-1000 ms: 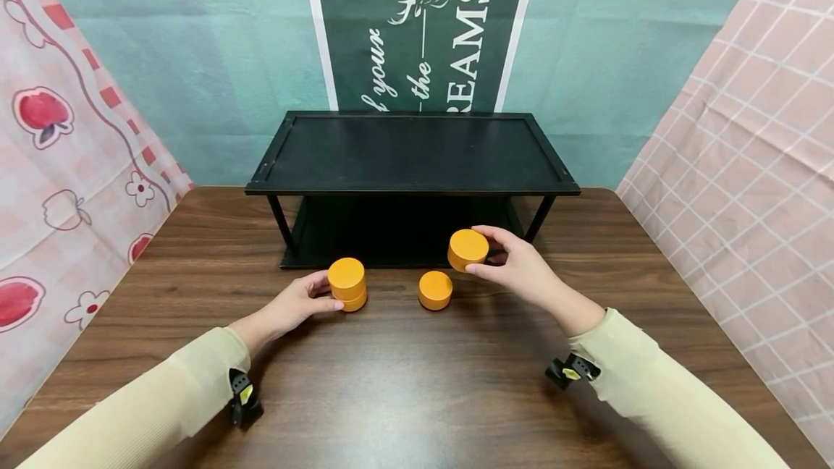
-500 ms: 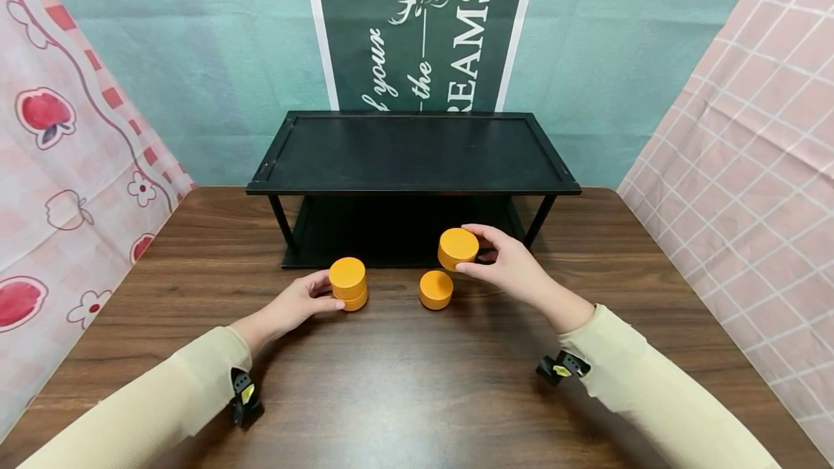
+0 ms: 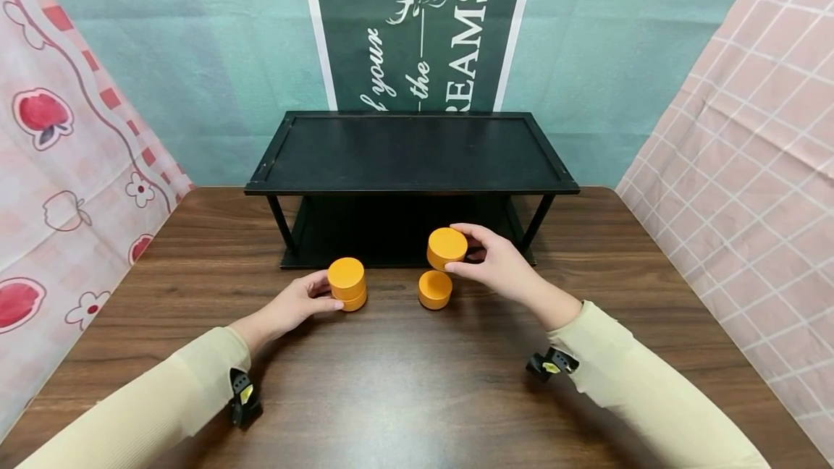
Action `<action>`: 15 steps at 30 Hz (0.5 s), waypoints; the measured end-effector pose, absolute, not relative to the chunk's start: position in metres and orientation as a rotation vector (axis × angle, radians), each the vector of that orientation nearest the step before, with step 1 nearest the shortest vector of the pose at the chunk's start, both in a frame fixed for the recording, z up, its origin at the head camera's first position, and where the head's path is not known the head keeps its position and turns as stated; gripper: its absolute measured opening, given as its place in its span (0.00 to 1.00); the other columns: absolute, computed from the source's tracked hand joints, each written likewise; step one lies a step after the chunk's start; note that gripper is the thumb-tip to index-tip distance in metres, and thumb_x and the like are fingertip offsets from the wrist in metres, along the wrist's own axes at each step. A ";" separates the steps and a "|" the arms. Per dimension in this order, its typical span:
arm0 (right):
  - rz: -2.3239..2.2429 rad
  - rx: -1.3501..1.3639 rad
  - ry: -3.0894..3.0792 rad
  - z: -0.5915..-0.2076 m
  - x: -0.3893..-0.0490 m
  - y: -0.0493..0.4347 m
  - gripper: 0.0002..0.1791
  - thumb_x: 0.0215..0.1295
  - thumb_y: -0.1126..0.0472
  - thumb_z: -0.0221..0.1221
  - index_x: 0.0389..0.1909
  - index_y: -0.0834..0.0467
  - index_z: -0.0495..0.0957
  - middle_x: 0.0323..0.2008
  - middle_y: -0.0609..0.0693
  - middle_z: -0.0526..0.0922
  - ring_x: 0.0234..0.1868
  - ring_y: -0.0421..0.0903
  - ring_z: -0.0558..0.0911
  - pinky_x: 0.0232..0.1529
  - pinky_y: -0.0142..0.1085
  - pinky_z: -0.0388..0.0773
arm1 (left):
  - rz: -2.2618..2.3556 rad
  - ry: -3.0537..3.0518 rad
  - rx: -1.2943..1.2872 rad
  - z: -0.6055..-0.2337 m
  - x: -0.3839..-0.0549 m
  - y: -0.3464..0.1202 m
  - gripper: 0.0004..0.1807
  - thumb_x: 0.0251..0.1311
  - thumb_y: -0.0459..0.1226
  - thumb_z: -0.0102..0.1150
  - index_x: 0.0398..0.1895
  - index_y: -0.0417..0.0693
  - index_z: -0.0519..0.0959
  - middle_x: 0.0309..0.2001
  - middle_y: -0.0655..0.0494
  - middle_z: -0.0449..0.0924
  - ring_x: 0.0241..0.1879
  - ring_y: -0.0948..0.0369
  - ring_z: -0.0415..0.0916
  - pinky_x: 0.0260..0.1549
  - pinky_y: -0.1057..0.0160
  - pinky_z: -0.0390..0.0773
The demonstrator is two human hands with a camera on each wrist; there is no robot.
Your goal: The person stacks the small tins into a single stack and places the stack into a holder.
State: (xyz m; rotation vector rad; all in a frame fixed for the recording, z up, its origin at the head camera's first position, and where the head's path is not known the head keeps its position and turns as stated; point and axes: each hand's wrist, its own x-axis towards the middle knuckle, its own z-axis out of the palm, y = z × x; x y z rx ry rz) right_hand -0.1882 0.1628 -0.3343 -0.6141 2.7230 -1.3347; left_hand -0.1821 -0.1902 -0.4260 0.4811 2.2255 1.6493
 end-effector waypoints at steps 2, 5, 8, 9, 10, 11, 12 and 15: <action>-1.331 -0.615 2.714 -0.334 -0.189 0.161 0.37 0.53 0.53 0.68 0.63 0.57 0.66 0.53 0.52 0.74 0.48 0.48 0.74 0.48 0.40 0.75 | 1.651 2.224 0.480 -0.427 -0.182 -0.191 0.35 0.57 0.36 0.63 0.66 0.35 0.61 0.62 0.39 0.66 0.62 0.46 0.61 0.60 0.46 0.59; -1.322 -0.615 2.711 -0.335 -0.189 0.159 0.36 0.54 0.53 0.68 0.63 0.57 0.66 0.54 0.52 0.74 0.48 0.47 0.73 0.48 0.40 0.75 | 1.647 2.223 0.484 -0.427 -0.183 -0.191 0.35 0.57 0.37 0.63 0.66 0.35 0.61 0.62 0.40 0.66 0.62 0.46 0.61 0.60 0.46 0.59; -1.321 -0.624 2.711 -0.336 -0.190 0.157 0.36 0.54 0.54 0.68 0.63 0.58 0.66 0.54 0.52 0.74 0.48 0.48 0.74 0.48 0.41 0.75 | 1.649 2.223 0.489 -0.427 -0.183 -0.190 0.35 0.57 0.36 0.63 0.65 0.34 0.61 0.62 0.39 0.66 0.62 0.46 0.61 0.61 0.46 0.58; -1.324 -0.630 2.710 -0.336 -0.190 0.156 0.36 0.53 0.54 0.68 0.63 0.58 0.66 0.54 0.52 0.74 0.48 0.48 0.74 0.48 0.41 0.75 | 1.650 2.224 0.490 -0.427 -0.183 -0.190 0.35 0.57 0.36 0.63 0.65 0.34 0.61 0.62 0.39 0.66 0.62 0.46 0.61 0.61 0.46 0.58; -1.325 -0.637 2.709 -0.336 -0.190 0.156 0.36 0.53 0.54 0.68 0.63 0.58 0.66 0.54 0.52 0.74 0.48 0.48 0.74 0.48 0.42 0.75 | 1.650 2.225 0.493 -0.427 -0.183 -0.190 0.35 0.57 0.36 0.63 0.65 0.34 0.61 0.62 0.39 0.66 0.62 0.46 0.61 0.61 0.46 0.58; -1.328 -0.644 2.709 -0.335 -0.190 0.154 0.36 0.53 0.55 0.68 0.62 0.58 0.66 0.53 0.52 0.74 0.48 0.48 0.74 0.48 0.42 0.75 | 1.651 2.225 0.494 -0.427 -0.183 -0.190 0.35 0.57 0.36 0.63 0.65 0.34 0.61 0.62 0.39 0.66 0.62 0.46 0.61 0.61 0.46 0.58; -1.331 -0.649 2.708 -0.336 -0.190 0.153 0.36 0.53 0.55 0.68 0.62 0.58 0.67 0.53 0.52 0.74 0.48 0.48 0.74 0.48 0.42 0.75 | 1.653 2.224 0.495 -0.427 -0.183 -0.190 0.35 0.57 0.36 0.63 0.65 0.34 0.61 0.62 0.39 0.66 0.62 0.45 0.61 0.60 0.46 0.58; -1.334 -0.668 2.707 -0.335 -0.190 0.149 0.35 0.52 0.55 0.69 0.62 0.57 0.67 0.53 0.52 0.75 0.47 0.47 0.74 0.48 0.41 0.75 | 1.655 2.220 0.498 -0.427 -0.183 -0.190 0.35 0.57 0.36 0.63 0.65 0.34 0.61 0.62 0.39 0.66 0.62 0.46 0.61 0.60 0.47 0.59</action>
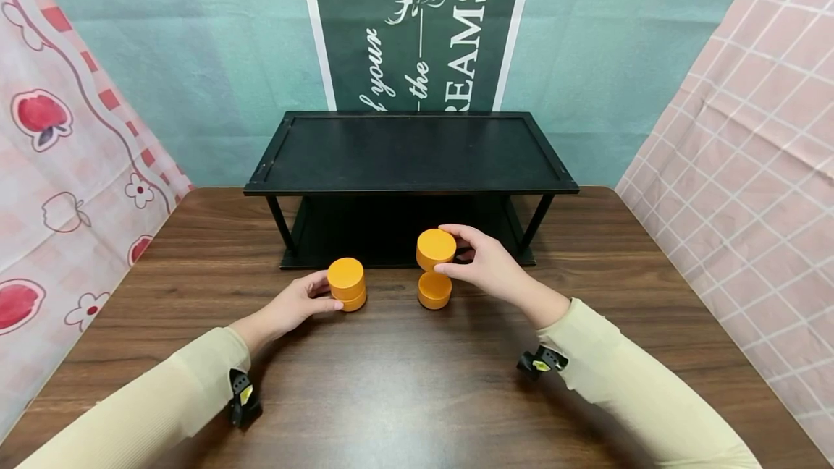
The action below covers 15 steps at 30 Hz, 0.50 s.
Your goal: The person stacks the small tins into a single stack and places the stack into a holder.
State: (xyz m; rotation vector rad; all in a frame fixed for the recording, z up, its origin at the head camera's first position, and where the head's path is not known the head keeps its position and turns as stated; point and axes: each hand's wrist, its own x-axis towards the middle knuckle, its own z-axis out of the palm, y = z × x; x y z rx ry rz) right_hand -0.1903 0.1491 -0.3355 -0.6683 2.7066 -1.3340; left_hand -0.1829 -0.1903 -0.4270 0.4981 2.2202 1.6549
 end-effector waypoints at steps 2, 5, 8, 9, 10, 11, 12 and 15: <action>-1.329 -0.682 2.710 -0.336 -0.191 0.147 0.35 0.52 0.55 0.69 0.61 0.57 0.68 0.53 0.51 0.75 0.47 0.47 0.74 0.48 0.41 0.75 | 1.654 2.218 0.499 -0.427 -0.183 -0.190 0.35 0.57 0.36 0.63 0.65 0.34 0.61 0.62 0.39 0.66 0.62 0.46 0.61 0.61 0.47 0.58; -1.322 -0.691 2.713 -0.336 -0.192 0.144 0.35 0.53 0.55 0.68 0.61 0.57 0.68 0.53 0.51 0.74 0.47 0.46 0.74 0.47 0.40 0.75 | 1.654 2.215 0.499 -0.427 -0.183 -0.191 0.35 0.57 0.36 0.63 0.65 0.34 0.61 0.62 0.40 0.66 0.62 0.46 0.61 0.61 0.47 0.59; -1.319 -0.692 2.712 -0.337 -0.193 0.142 0.34 0.53 0.55 0.68 0.61 0.57 0.68 0.53 0.50 0.74 0.47 0.46 0.74 0.47 0.40 0.75 | 1.657 2.209 0.501 -0.428 -0.183 -0.191 0.35 0.57 0.36 0.63 0.66 0.34 0.61 0.62 0.40 0.66 0.63 0.46 0.61 0.61 0.47 0.58; -1.318 -0.692 2.711 -0.337 -0.193 0.141 0.34 0.53 0.56 0.68 0.61 0.57 0.68 0.54 0.50 0.74 0.47 0.46 0.74 0.47 0.40 0.75 | 1.657 2.209 0.502 -0.428 -0.183 -0.191 0.35 0.57 0.35 0.62 0.66 0.34 0.61 0.62 0.40 0.66 0.63 0.46 0.61 0.61 0.47 0.58; -1.320 -0.692 2.710 -0.337 -0.194 0.141 0.34 0.53 0.56 0.68 0.61 0.57 0.68 0.54 0.50 0.74 0.47 0.46 0.74 0.47 0.40 0.75 | 1.657 2.208 0.503 -0.428 -0.183 -0.191 0.35 0.57 0.35 0.62 0.66 0.34 0.61 0.62 0.40 0.66 0.63 0.46 0.61 0.61 0.47 0.58; -1.319 -0.691 2.709 -0.338 -0.194 0.141 0.34 0.53 0.56 0.68 0.61 0.57 0.68 0.54 0.50 0.74 0.47 0.46 0.74 0.48 0.40 0.75 | 1.657 2.207 0.503 -0.427 -0.184 -0.191 0.35 0.57 0.35 0.62 0.66 0.34 0.61 0.62 0.40 0.66 0.63 0.46 0.61 0.61 0.47 0.58; -1.320 -0.692 2.709 -0.338 -0.194 0.140 0.34 0.53 0.56 0.68 0.61 0.57 0.68 0.54 0.50 0.74 0.47 0.46 0.74 0.48 0.40 0.75 | 1.654 2.210 0.503 -0.427 -0.184 -0.191 0.34 0.57 0.36 0.62 0.66 0.35 0.61 0.62 0.40 0.66 0.63 0.46 0.61 0.61 0.47 0.58; -1.320 -0.702 2.708 -0.338 -0.195 0.137 0.34 0.53 0.55 0.68 0.61 0.57 0.68 0.54 0.50 0.74 0.47 0.46 0.74 0.48 0.41 0.75 | 1.647 2.217 0.498 -0.427 -0.184 -0.192 0.34 0.57 0.36 0.62 0.66 0.35 0.61 0.62 0.40 0.66 0.62 0.46 0.61 0.61 0.46 0.58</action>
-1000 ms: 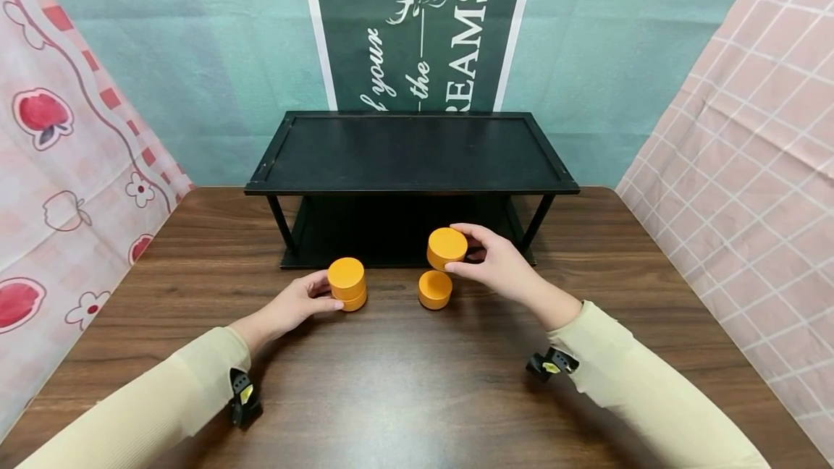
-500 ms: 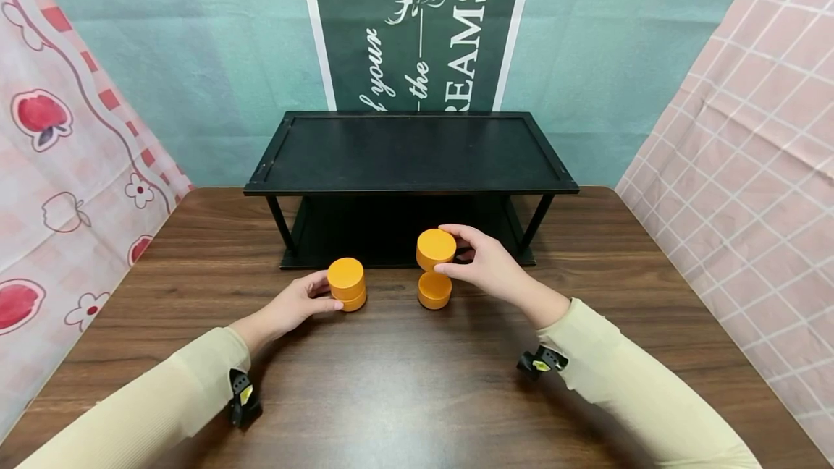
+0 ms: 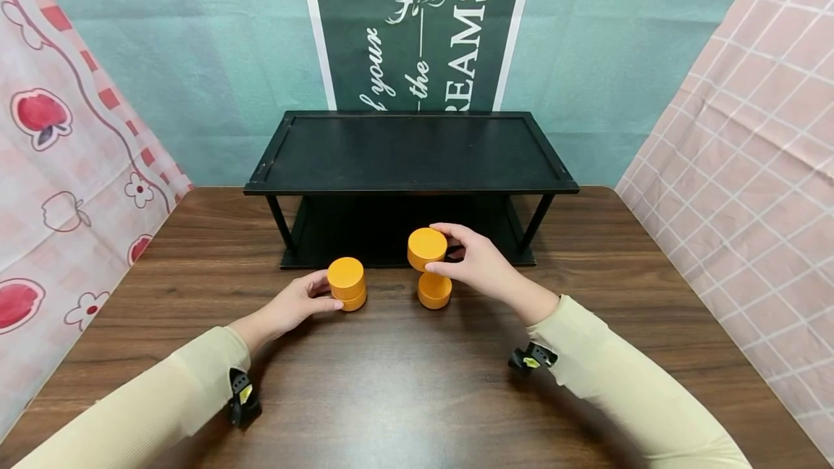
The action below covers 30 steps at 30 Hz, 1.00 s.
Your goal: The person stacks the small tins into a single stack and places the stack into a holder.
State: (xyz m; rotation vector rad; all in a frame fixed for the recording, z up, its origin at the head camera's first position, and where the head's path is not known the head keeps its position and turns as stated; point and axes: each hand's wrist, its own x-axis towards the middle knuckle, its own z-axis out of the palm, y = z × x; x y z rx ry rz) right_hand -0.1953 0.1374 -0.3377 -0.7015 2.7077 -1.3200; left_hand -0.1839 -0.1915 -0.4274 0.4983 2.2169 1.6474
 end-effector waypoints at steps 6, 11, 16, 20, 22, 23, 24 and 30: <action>-1.303 -0.737 2.719 -0.338 -0.197 0.132 0.34 0.53 0.56 0.68 0.61 0.58 0.68 0.54 0.51 0.74 0.47 0.46 0.74 0.48 0.41 0.75 | 1.637 2.216 0.494 -0.427 -0.184 -0.192 0.35 0.58 0.37 0.62 0.66 0.35 0.61 0.62 0.40 0.65 0.63 0.46 0.60 0.61 0.46 0.58; -1.293 -0.749 2.723 -0.339 -0.197 0.128 0.34 0.53 0.56 0.68 0.61 0.58 0.68 0.53 0.51 0.74 0.47 0.46 0.74 0.48 0.39 0.75 | 1.636 2.214 0.489 -0.427 -0.184 -0.192 0.35 0.58 0.37 0.62 0.66 0.36 0.61 0.62 0.40 0.65 0.63 0.46 0.60 0.61 0.46 0.58; -1.299 -0.757 2.713 -0.338 -0.197 0.124 0.34 0.53 0.56 0.68 0.62 0.58 0.68 0.53 0.51 0.74 0.47 0.46 0.74 0.48 0.39 0.75 | 1.633 2.214 0.494 -0.426 -0.184 -0.192 0.35 0.58 0.37 0.62 0.66 0.35 0.61 0.62 0.40 0.66 0.62 0.46 0.61 0.61 0.46 0.58; -1.304 -0.762 2.701 -0.337 -0.197 0.121 0.34 0.53 0.56 0.68 0.62 0.58 0.68 0.53 0.51 0.74 0.47 0.46 0.74 0.48 0.40 0.75 | 1.630 2.213 0.501 -0.426 -0.184 -0.191 0.35 0.58 0.37 0.62 0.66 0.35 0.61 0.62 0.40 0.66 0.62 0.46 0.61 0.61 0.46 0.58; -1.298 -0.763 2.699 -0.337 -0.197 0.120 0.34 0.53 0.56 0.68 0.61 0.58 0.68 0.54 0.50 0.74 0.47 0.46 0.74 0.48 0.40 0.75 | 1.626 2.220 0.508 -0.426 -0.184 -0.191 0.35 0.58 0.37 0.62 0.66 0.35 0.61 0.62 0.40 0.66 0.62 0.46 0.61 0.61 0.45 0.58; -1.298 -0.766 2.697 -0.337 -0.197 0.119 0.34 0.53 0.56 0.68 0.61 0.59 0.68 0.54 0.50 0.74 0.47 0.46 0.74 0.48 0.40 0.75 | 1.624 2.225 0.510 -0.425 -0.184 -0.191 0.34 0.58 0.37 0.62 0.66 0.35 0.61 0.62 0.40 0.66 0.62 0.46 0.61 0.61 0.45 0.58; -1.295 -0.764 2.697 -0.337 -0.197 0.118 0.34 0.53 0.56 0.68 0.61 0.58 0.68 0.54 0.50 0.74 0.47 0.46 0.74 0.48 0.40 0.75 | 1.622 2.227 0.512 -0.425 -0.183 -0.191 0.34 0.58 0.37 0.62 0.66 0.35 0.61 0.62 0.40 0.66 0.62 0.46 0.61 0.61 0.45 0.58; -1.291 -0.764 2.696 -0.339 -0.198 0.113 0.34 0.53 0.56 0.68 0.61 0.58 0.68 0.54 0.50 0.74 0.47 0.45 0.74 0.48 0.39 0.75 | 1.618 2.233 0.523 -0.426 -0.184 -0.192 0.34 0.58 0.37 0.62 0.66 0.35 0.61 0.62 0.41 0.66 0.62 0.46 0.61 0.61 0.45 0.58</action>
